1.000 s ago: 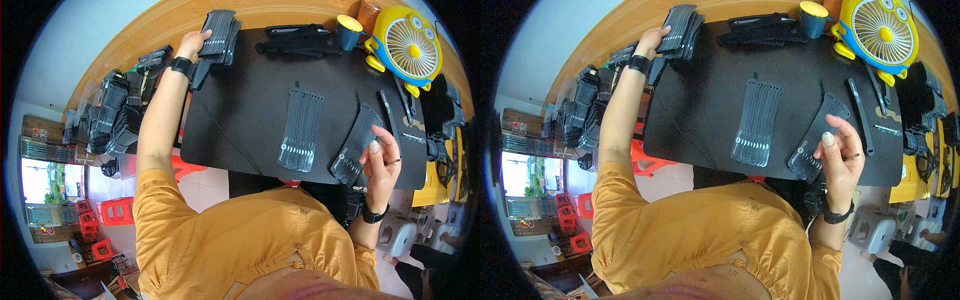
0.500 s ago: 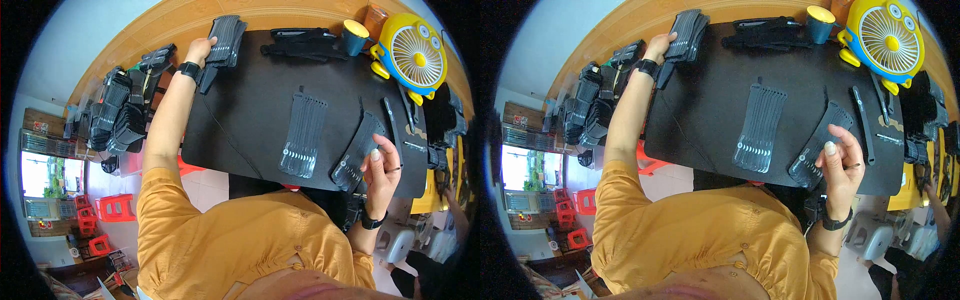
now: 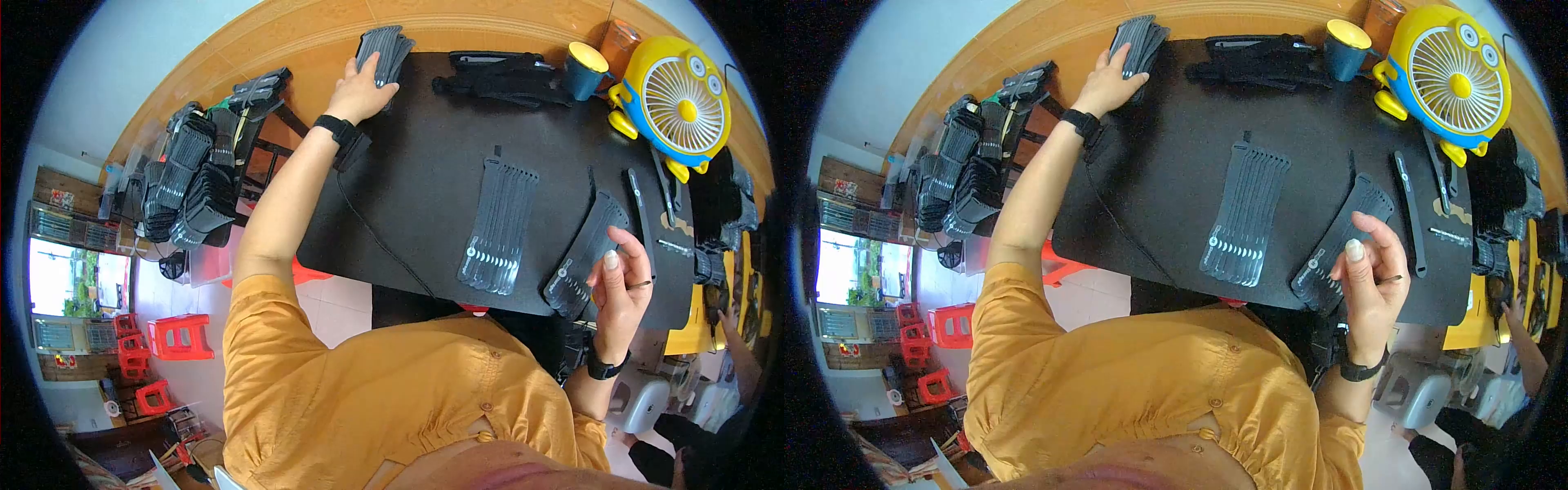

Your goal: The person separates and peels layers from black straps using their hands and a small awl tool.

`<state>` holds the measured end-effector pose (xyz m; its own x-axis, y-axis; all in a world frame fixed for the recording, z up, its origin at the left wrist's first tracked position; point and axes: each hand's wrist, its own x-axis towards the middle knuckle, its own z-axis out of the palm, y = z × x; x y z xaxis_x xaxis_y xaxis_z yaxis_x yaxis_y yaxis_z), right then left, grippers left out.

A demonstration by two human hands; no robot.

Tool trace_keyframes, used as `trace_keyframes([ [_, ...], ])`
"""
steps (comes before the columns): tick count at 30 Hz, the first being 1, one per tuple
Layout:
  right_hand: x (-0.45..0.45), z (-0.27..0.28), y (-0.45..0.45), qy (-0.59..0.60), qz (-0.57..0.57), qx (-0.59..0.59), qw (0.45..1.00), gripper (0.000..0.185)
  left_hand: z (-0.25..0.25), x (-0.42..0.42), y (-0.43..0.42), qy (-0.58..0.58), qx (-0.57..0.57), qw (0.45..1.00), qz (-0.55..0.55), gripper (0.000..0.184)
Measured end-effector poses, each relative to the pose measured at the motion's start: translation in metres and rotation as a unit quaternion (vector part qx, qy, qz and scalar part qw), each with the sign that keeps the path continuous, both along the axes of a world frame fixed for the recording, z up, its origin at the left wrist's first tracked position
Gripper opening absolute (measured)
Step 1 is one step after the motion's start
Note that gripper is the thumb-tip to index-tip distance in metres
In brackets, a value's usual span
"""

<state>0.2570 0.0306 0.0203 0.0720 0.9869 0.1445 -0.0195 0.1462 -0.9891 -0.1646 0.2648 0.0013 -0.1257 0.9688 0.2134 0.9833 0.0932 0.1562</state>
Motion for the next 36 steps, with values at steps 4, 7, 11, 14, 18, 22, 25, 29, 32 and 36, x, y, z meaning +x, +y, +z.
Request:
trace_keyframes([
  [4,-0.004,0.001,-0.002,-0.007,-0.008,-0.011,1.0,0.031,-0.003,-0.004,0.002,0.01,0.019,1.0,-0.015,0.083],
  [7,-0.004,0.012,-0.006,-0.017,-0.005,-0.025,1.0,0.032,-0.005,-0.021,0.016,0.04,0.054,0.996,-0.055,0.094],
  [11,0.001,0.014,-0.011,-0.03,-0.006,0.003,1.0,0.031,0.047,0.037,-0.041,0.148,0.197,0.962,-0.118,0.078],
  [14,0.001,0.012,-0.011,-0.024,-0.006,0.0,1.0,0.03,0.034,0.071,-0.07,-0.015,0.19,0.917,-0.35,0.057],
  [18,-0.006,0.014,-0.014,-0.023,0.013,0.006,1.0,0.029,-0.002,0.124,-0.112,-0.053,0.034,0.911,-0.407,0.078],
  [22,-0.002,0.006,-0.023,-0.108,0.015,0.057,0.992,0.027,-0.003,0.149,-0.113,-0.048,-0.073,0.948,-0.306,0.094],
  [25,0.013,-0.001,-0.029,-0.202,-0.021,0.03,0.979,0.029,-0.008,0.159,-0.111,-0.079,-0.095,0.947,-0.297,0.099],
  [29,0.025,-0.016,-0.033,-0.412,-0.116,-0.021,0.903,0.038,-0.017,0.161,-0.105,-0.098,-0.082,0.951,-0.282,0.101],
  [32,0.029,-0.026,-0.034,-0.442,-0.118,-0.029,0.889,0.053,-0.016,0.16,-0.1,-0.202,-0.132,0.948,-0.206,0.082],
  [36,0.017,-0.035,-0.032,-0.476,-0.109,-0.031,0.872,0.068,-0.02,0.147,-0.086,-0.399,-0.263,0.862,-0.17,0.033],
])
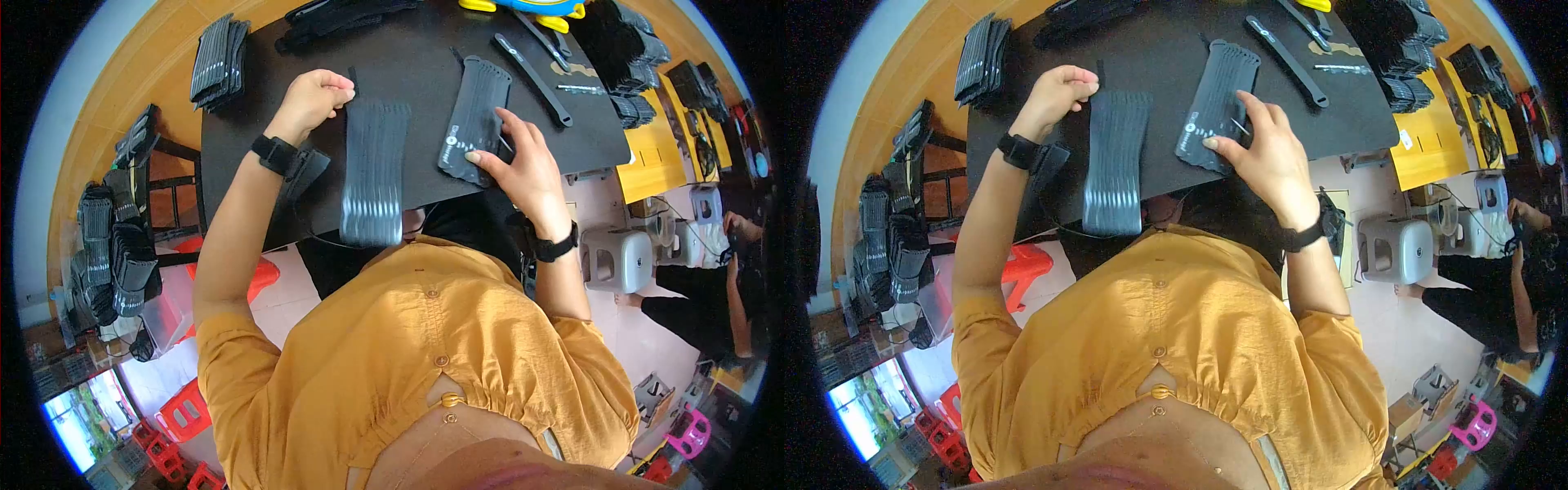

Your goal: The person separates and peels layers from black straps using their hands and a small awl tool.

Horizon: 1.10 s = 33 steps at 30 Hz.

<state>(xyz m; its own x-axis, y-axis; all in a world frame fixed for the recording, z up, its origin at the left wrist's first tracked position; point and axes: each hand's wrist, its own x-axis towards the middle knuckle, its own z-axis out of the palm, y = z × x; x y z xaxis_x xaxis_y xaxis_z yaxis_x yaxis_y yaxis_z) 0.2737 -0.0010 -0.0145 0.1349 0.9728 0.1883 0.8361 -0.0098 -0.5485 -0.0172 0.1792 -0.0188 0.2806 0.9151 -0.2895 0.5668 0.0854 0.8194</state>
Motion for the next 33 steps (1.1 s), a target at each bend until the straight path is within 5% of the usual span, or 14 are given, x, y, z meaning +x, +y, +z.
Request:
trace_keyframes([
  [4,0.002,-0.001,0.007,0.011,-0.005,0.002,1.0,0.072,0.0,0.001,-0.019,-0.063,0.052,0.996,0.042,0.03],
  [6,0.006,-0.004,0.011,0.024,-0.017,0.004,1.0,0.072,0.006,0.007,-0.039,0.073,0.328,0.941,-0.029,0.033],
  [9,0.011,-0.008,0.01,-0.005,-0.001,0.013,1.0,0.072,0.03,0.023,-0.096,0.061,0.357,0.91,-0.201,0.054],
  [11,0.013,-0.008,0.01,0.016,0.002,0.008,1.0,0.075,0.02,0.025,-0.123,0.118,0.461,0.853,-0.215,0.054],
  [15,0.005,-0.005,0.021,0.031,-0.032,0.011,0.999,0.08,0.018,0.017,-0.128,0.176,0.39,0.886,-0.178,0.056],
  [17,0.002,0.0,0.028,0.11,-0.031,-0.047,0.992,0.084,0.017,0.012,-0.123,0.1,0.238,0.95,-0.176,0.051],
  [22,0.001,0.006,0.032,0.12,0.008,-0.085,0.989,0.076,0.05,-0.015,-0.095,0.072,0.301,0.943,-0.123,0.034],
  [25,0.008,0.002,0.031,0.063,0.014,-0.05,0.997,0.069,0.061,-0.042,-0.058,0.107,0.201,0.973,-0.042,0.036],
  [27,0.014,0.002,0.029,0.05,0.01,-0.026,0.998,0.065,0.06,-0.052,-0.039,0.219,0.211,0.952,-0.026,0.04],
  [29,0.019,0.004,0.027,0.074,0.006,-0.043,0.996,0.064,0.04,-0.053,-0.029,0.327,0.36,0.872,-0.044,0.053],
  [31,0.021,0.002,0.027,0.07,-0.006,-0.053,0.996,0.063,0.043,-0.023,-0.037,0.279,0.461,0.83,-0.146,0.057],
  [33,0.023,-0.002,0.028,0.076,-0.001,-0.041,0.996,0.059,0.046,0.015,-0.039,0.225,0.414,0.846,-0.247,0.063],
])
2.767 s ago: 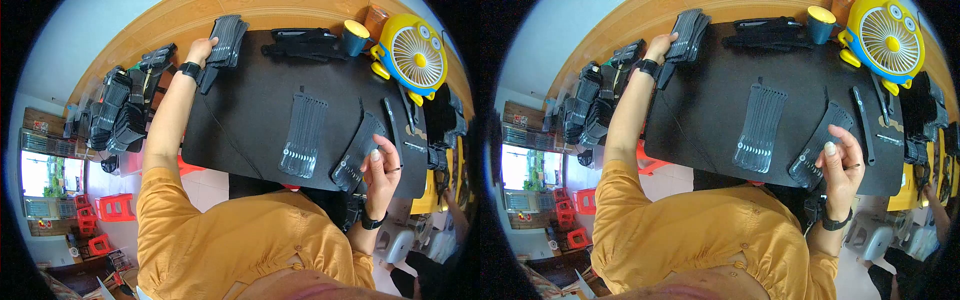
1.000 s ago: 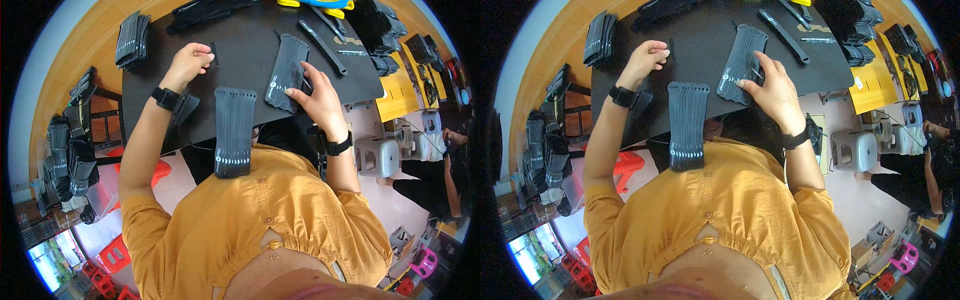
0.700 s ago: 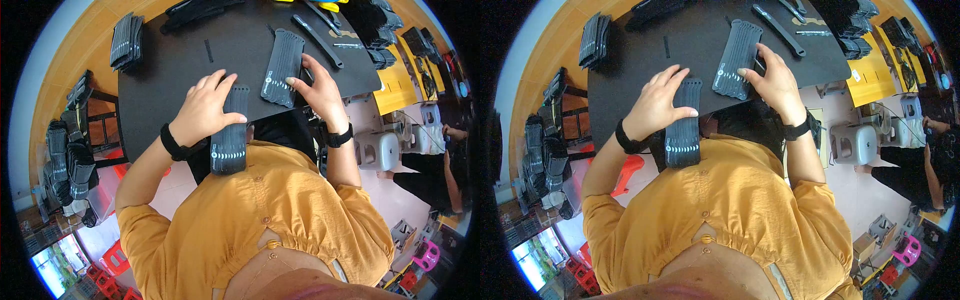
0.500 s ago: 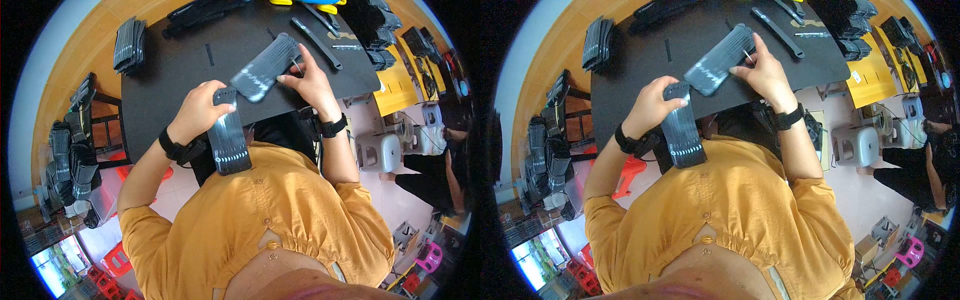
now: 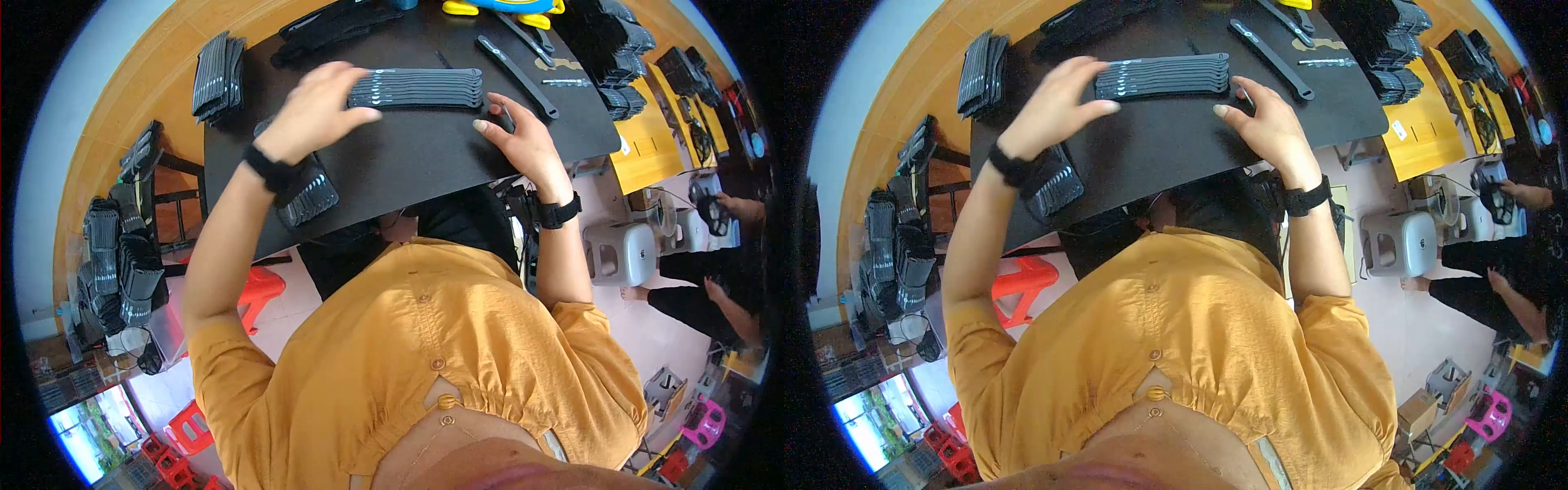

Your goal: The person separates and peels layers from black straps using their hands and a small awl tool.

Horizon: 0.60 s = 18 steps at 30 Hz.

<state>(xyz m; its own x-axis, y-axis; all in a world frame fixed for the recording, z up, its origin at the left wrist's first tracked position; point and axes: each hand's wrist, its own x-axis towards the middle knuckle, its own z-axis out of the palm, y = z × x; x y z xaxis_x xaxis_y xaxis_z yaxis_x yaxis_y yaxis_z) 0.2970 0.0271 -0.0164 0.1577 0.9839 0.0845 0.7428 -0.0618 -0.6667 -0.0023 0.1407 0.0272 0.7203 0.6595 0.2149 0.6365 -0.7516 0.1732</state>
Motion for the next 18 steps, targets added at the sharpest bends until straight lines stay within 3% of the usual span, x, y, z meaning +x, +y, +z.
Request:
trace_keyframes([
  [4,0.004,-0.008,-0.003,0.003,0.001,0.027,1.0,0.054,-0.02,0.053,0.009,0.076,0.015,0.997,-0.027,0.074],
  [6,0.008,-0.01,-0.008,0.06,-0.005,0.038,0.997,0.05,-0.025,0.067,0.015,0.155,-0.016,0.988,0.008,0.075],
  [11,0.013,-0.016,-0.011,0.134,-0.02,0.04,0.99,0.05,-0.039,0.065,0.036,0.031,-0.049,0.998,-0.032,0.041],
  [12,0.013,-0.017,-0.011,0.142,-0.014,0.05,0.989,0.051,-0.034,0.066,0.032,0.035,-0.049,0.998,-0.036,0.041],
  [14,0.007,-0.012,-0.011,0.152,-0.015,0.056,0.987,0.052,-0.024,0.065,0.022,-0.039,-0.157,0.986,-0.043,0.039],
  [15,0.003,-0.009,-0.01,0.159,-0.012,0.06,0.985,0.054,-0.01,0.068,0.012,-0.052,-0.264,0.963,-0.027,0.037],
  [16,0.0,-0.009,-0.008,0.16,-0.015,0.062,0.985,0.054,-0.004,0.069,0.004,-0.05,-0.263,0.963,-0.03,0.037],
  [18,-0.008,-0.008,-0.005,0.252,-0.005,0.109,0.962,0.056,0.003,0.07,-0.01,-0.201,-0.53,0.823,-0.042,0.036],
])
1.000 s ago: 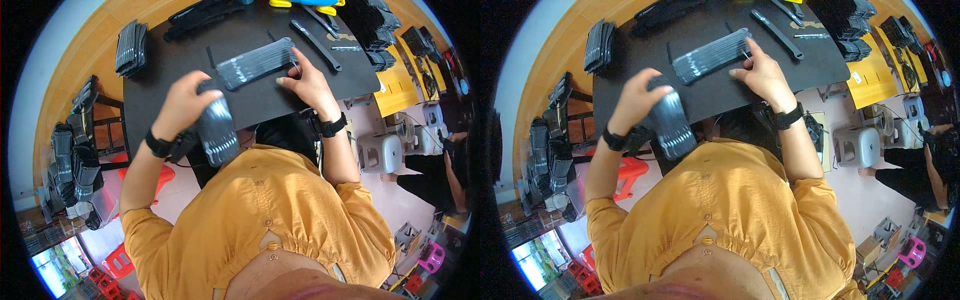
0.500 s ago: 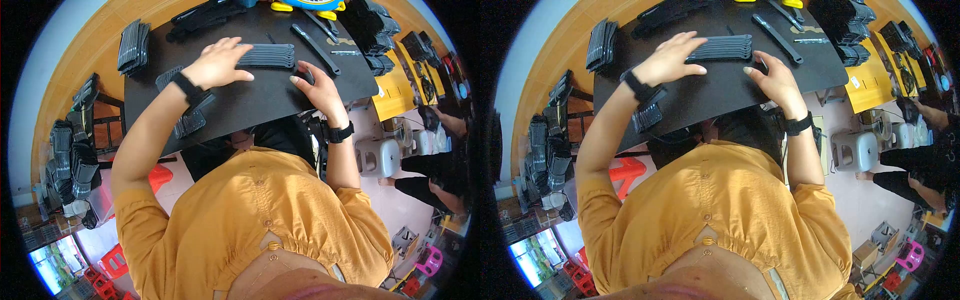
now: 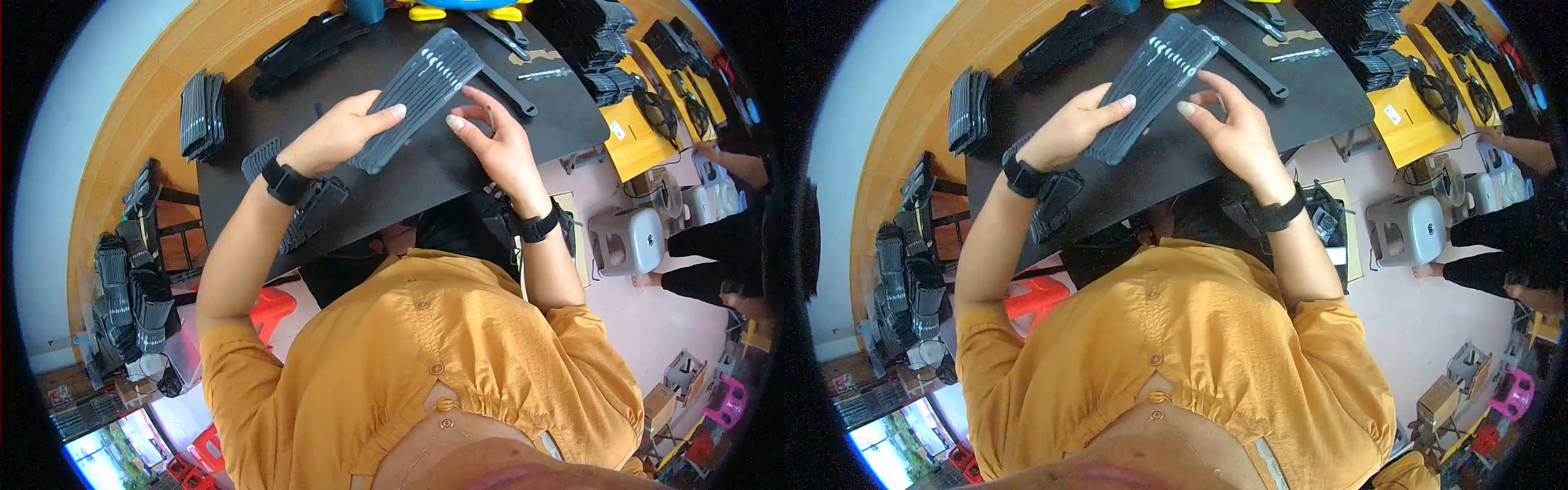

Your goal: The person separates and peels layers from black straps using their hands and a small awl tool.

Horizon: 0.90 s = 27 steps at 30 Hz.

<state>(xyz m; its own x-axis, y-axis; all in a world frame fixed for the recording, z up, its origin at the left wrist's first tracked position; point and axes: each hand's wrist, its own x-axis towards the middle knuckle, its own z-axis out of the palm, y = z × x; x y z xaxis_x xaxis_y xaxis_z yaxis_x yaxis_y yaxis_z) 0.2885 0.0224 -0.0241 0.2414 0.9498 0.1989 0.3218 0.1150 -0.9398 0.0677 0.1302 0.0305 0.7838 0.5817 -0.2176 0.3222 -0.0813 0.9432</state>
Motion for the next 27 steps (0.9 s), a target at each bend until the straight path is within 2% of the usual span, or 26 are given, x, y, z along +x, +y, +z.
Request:
trace_keyframes([
  [2,-0.007,0.009,0.002,0.023,-0.006,0.029,0.999,0.053,0.004,0.006,-0.017,-0.036,-0.037,0.999,0.003,0.036],
  [4,-0.011,0.016,0.003,0.147,0.021,0.041,0.988,0.047,0.003,0.009,-0.029,-0.124,-0.131,0.982,0.046,0.038],
  [5,-0.011,0.021,0.003,0.147,0.021,0.043,0.988,0.047,-0.001,0.01,-0.031,-0.14,-0.136,0.979,0.052,0.04],
  [7,-0.012,0.027,0.002,0.239,0.049,0.0,0.97,0.042,-0.008,0.014,-0.042,-0.175,-0.121,0.973,0.086,0.042],
  [8,-0.013,0.026,0.002,0.239,0.049,0.001,0.97,0.042,-0.012,0.017,-0.047,-0.212,-0.108,0.964,0.122,0.044],
  [10,-0.015,0.021,0.005,0.283,0.072,0.034,0.956,0.04,-0.018,0.019,-0.053,-0.231,-0.08,0.961,0.127,0.05],
  [14,-0.015,0.026,0.002,0.271,0.038,0.043,0.961,0.039,-0.023,0.016,-0.063,-0.211,0.015,0.968,0.133,0.051],
  [16,-0.011,0.028,0.006,0.324,0.079,0.109,0.936,0.035,-0.023,0.013,-0.066,-0.186,0.042,0.974,0.126,0.05],
  [17,-0.007,0.033,0.002,0.293,0.062,0.052,0.953,0.028,-0.02,0.012,-0.068,-0.19,0.026,0.974,0.117,0.051],
  [19,-0.004,0.038,0.003,0.298,0.063,0.049,0.951,0.025,-0.016,0.01,-0.073,-0.192,0.002,0.975,0.114,0.051],
  [21,-0.005,0.038,0.006,0.301,0.065,0.066,0.949,0.019,-0.014,0.011,-0.071,-0.251,-0.092,0.955,0.128,0.054],
  [22,0.001,0.038,0.005,0.282,0.074,0.028,0.956,0.018,-0.017,0.01,-0.068,-0.249,-0.096,0.955,0.132,0.054],
  [24,-0.003,0.032,0.008,0.269,0.043,0.035,0.962,0.016,-0.022,0.008,-0.066,-0.237,0.08,0.96,0.128,0.052],
  [25,-0.006,0.031,0.007,0.268,0.046,0.032,0.962,0.016,-0.021,0.006,-0.07,-0.217,0.107,0.959,0.144,0.053],
  [27,-0.014,0.033,0.004,0.29,0.013,0.044,0.956,0.019,-0.018,0.002,-0.072,-0.221,0.084,0.961,0.144,0.054],
])
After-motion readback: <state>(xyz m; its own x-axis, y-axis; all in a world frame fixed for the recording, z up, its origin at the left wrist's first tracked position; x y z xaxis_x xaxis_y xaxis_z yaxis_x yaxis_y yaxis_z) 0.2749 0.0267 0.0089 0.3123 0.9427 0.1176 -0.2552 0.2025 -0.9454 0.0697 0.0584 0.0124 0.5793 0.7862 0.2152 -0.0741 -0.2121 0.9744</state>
